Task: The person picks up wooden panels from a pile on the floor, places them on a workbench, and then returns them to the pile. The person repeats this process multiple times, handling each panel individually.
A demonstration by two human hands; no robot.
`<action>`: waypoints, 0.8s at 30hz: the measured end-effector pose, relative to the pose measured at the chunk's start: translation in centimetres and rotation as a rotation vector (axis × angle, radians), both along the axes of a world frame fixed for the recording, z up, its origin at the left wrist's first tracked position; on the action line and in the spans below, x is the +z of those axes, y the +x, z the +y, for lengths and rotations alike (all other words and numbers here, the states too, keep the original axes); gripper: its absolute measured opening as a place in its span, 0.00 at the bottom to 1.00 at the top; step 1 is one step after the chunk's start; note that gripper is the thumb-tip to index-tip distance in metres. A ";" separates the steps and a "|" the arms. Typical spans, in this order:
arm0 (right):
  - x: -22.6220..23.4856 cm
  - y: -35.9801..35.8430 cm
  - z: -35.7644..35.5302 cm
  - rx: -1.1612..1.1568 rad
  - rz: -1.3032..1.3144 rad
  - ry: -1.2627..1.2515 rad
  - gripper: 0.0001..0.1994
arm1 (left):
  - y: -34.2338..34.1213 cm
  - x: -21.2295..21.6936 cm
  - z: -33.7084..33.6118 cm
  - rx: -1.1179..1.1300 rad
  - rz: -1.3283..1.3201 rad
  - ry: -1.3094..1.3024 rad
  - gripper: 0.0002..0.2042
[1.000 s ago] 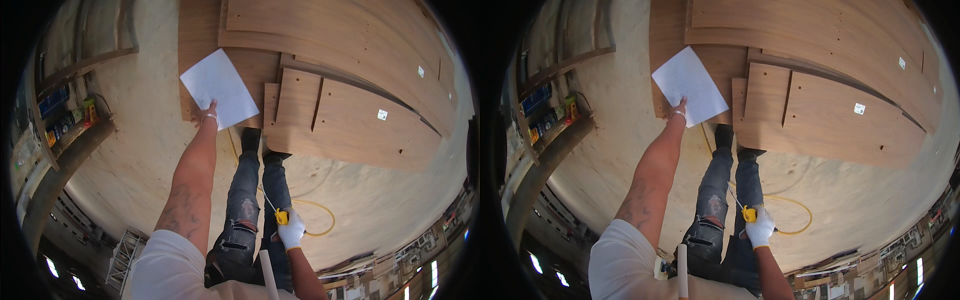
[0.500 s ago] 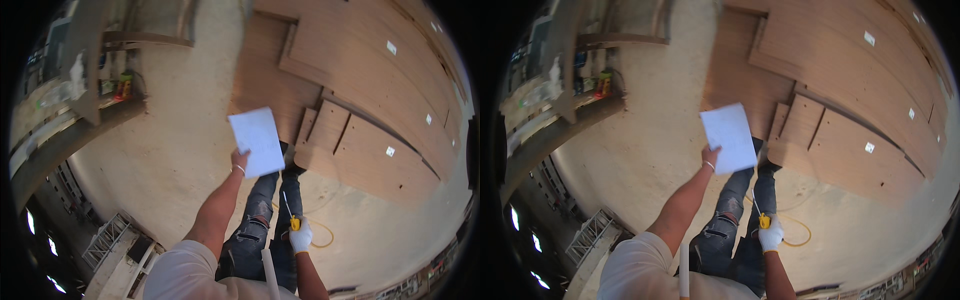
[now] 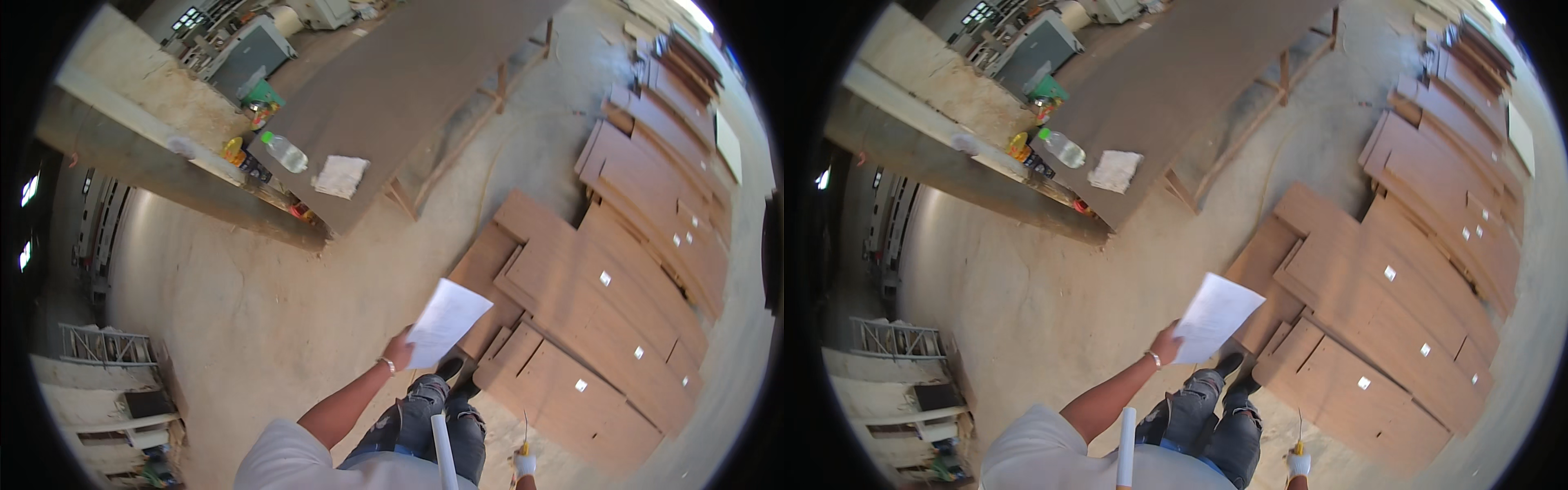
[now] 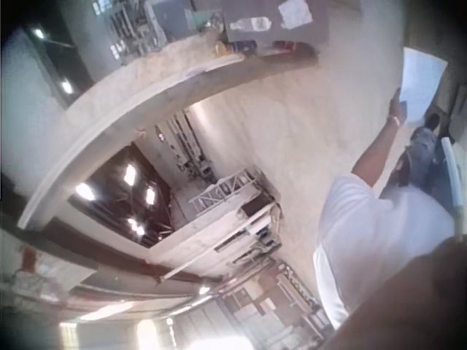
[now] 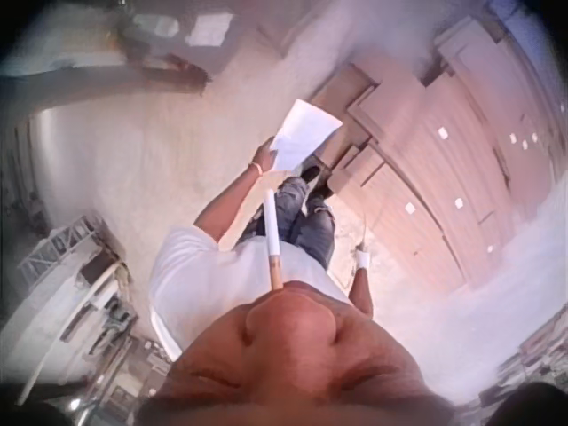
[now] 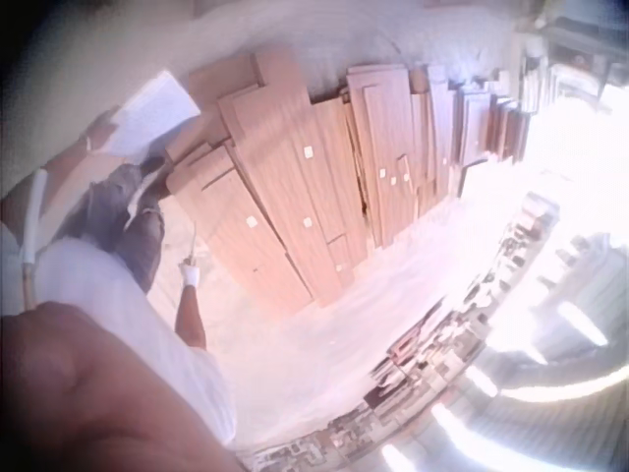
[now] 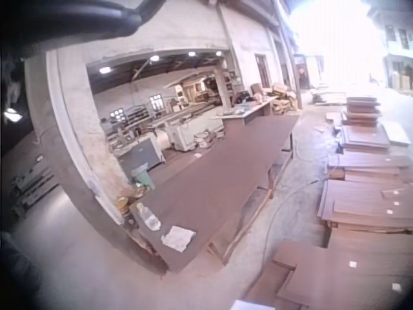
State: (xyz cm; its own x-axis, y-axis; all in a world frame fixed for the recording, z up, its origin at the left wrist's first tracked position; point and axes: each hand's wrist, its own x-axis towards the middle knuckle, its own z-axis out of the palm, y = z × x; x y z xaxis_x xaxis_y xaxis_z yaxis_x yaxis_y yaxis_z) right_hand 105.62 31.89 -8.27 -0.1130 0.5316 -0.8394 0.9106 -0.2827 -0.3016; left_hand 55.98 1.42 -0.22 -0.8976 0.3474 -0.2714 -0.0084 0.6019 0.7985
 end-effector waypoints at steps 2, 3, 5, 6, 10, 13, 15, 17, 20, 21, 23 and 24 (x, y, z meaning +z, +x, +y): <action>2.5 -0.1 1.6 -0.264 -0.155 -0.242 0.04 | -0.8 -0.8 -7.3 0.158 -0.140 -0.070 0.21; 0.3 4.6 2.4 -0.047 -0.074 -0.341 0.26 | -0.8 -0.3 -11.1 0.279 -0.292 -0.111 0.22; 2.2 0.9 2.8 -0.244 -0.115 -0.336 0.18 | -1.3 -0.8 -15.3 0.297 -0.182 -0.630 0.22; 3.1 -0.6 2.8 -0.341 -0.108 -0.309 0.15 | -2.9 2.6 -14.2 0.104 -0.317 -0.858 0.21; 3.9 -10.8 0.6 -0.472 -0.030 -0.311 0.03 | -3.7 3.2 -23.8 0.584 -0.204 -0.604 0.19; 3.1 -19.3 -1.9 -0.523 0.059 -0.329 0.08 | -9.1 1.7 -27.4 0.922 -0.040 -0.147 0.19; 3.4 -24.7 -3.7 -0.550 0.125 -0.340 0.07 | -15.5 1.9 -28.8 1.060 0.022 0.095 0.21; 6.0 -31.8 -8.5 -0.318 0.064 -0.032 0.04 | -22.8 2.9 -30.8 1.334 -0.135 0.497 0.21; 9.4 -39.4 -14.4 0.435 0.047 0.190 0.07 | -29.7 4.2 -37.7 1.306 -0.082 0.840 0.21; 8.7 -40.8 -14.4 0.712 -0.004 0.332 0.12 | -32.7 4.9 -37.0 1.286 -0.074 0.951 0.20; 11.4 -44.9 -15.1 0.521 0.050 0.237 0.13 | -38.7 7.3 -34.8 1.206 -0.003 0.975 0.19; 13.4 -47.2 -16.0 0.445 0.080 0.171 0.13 | -40.8 8.0 -36.0 1.222 0.023 0.909 0.19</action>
